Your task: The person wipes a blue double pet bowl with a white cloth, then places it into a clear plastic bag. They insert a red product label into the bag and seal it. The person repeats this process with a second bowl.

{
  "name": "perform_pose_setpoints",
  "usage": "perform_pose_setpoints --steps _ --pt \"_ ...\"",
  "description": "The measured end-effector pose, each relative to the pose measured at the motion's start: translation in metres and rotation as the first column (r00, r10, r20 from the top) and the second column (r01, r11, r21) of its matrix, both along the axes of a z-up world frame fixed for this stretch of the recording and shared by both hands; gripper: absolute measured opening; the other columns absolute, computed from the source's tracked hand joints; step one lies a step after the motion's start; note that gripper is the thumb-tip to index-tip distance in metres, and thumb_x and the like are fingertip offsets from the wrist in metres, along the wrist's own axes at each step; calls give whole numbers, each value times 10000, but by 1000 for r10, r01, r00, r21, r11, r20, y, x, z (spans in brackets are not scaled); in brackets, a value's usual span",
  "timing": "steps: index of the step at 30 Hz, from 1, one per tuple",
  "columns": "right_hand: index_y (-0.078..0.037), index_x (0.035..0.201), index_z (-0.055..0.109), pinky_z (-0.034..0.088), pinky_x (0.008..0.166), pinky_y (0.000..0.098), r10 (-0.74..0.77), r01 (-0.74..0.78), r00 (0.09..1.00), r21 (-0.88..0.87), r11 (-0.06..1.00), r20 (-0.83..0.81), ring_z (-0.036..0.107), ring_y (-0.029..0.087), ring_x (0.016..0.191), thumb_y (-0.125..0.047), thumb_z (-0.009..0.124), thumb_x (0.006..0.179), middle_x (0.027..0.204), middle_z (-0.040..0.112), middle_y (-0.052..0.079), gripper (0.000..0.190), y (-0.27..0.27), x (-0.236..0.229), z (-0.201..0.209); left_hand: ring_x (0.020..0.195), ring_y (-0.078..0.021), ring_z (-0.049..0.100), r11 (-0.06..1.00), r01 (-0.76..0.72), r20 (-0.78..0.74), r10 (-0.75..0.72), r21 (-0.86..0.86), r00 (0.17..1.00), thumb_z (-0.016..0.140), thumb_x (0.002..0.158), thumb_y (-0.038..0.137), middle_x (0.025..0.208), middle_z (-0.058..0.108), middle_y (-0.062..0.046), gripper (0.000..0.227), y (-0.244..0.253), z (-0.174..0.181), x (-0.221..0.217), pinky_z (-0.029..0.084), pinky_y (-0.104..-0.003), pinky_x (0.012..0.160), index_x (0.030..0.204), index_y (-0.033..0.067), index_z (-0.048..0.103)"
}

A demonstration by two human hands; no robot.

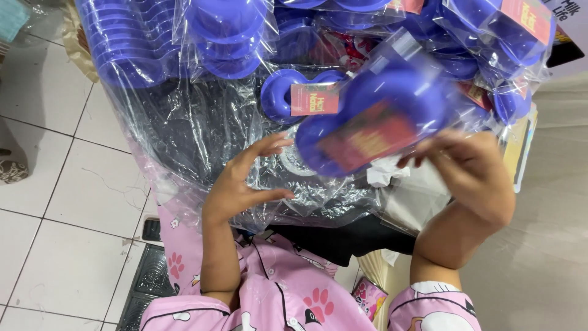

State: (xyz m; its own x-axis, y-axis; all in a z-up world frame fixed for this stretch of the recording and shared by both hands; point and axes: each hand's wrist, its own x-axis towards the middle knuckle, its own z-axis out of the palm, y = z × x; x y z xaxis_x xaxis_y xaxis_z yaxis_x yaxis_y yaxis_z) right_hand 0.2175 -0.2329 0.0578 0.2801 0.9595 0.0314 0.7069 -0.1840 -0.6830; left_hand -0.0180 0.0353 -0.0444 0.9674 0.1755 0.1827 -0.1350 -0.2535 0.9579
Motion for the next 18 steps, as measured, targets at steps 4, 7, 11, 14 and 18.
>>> perform_pose_setpoints --steps 4,7,11,14,18 --pt "-65 874 591 511 622 343 -417 800 590 432 417 -691 584 236 648 -283 680 1098 754 567 105 325 -29 47 -12 1302 -267 617 998 -45 27 47 -52 999 833 789 292 1472 557 -73 789 2 9 -1 480 -422 1159 1453 143 434" --pt "-137 1037 725 520 674 303 -327 916 377 297 268 -866 654 176 738 -365 708 1028 976 747 86 229 -37 88 -9 1275 -240 625 999 -26 -7 26 -26 1000 828 793 287 1436 585 -67 743 1 8 2 472 -407 1146 1427 134 472" --pt "-144 1108 749 551 640 215 -410 978 177 112 178 -895 700 36 734 -450 796 755 1159 849 -27 469 4 75 22 1295 -211 599 999 27 -5 -27 28 1000 809 828 267 1421 598 -64 636 -3 13 6 455 -353 1153 1380 120 529" --pt "-175 1088 734 513 610 199 -493 976 176 84 202 -852 675 31 731 -485 765 765 1148 841 -40 449 14 73 23 1294 -217 599 996 62 -32 -60 63 998 790 853 278 1423 597 -63 620 -3 10 5 449 -379 1150 1396 146 521" --pt "-159 1293 740 493 540 173 -557 923 314 110 367 -769 681 -5 679 -545 663 857 906 791 -95 587 11 79 13 1305 -242 595 992 77 -10 -76 95 997 796 846 291 1409 604 -84 643 -3 6 4 438 -406 1172 1401 132 512"
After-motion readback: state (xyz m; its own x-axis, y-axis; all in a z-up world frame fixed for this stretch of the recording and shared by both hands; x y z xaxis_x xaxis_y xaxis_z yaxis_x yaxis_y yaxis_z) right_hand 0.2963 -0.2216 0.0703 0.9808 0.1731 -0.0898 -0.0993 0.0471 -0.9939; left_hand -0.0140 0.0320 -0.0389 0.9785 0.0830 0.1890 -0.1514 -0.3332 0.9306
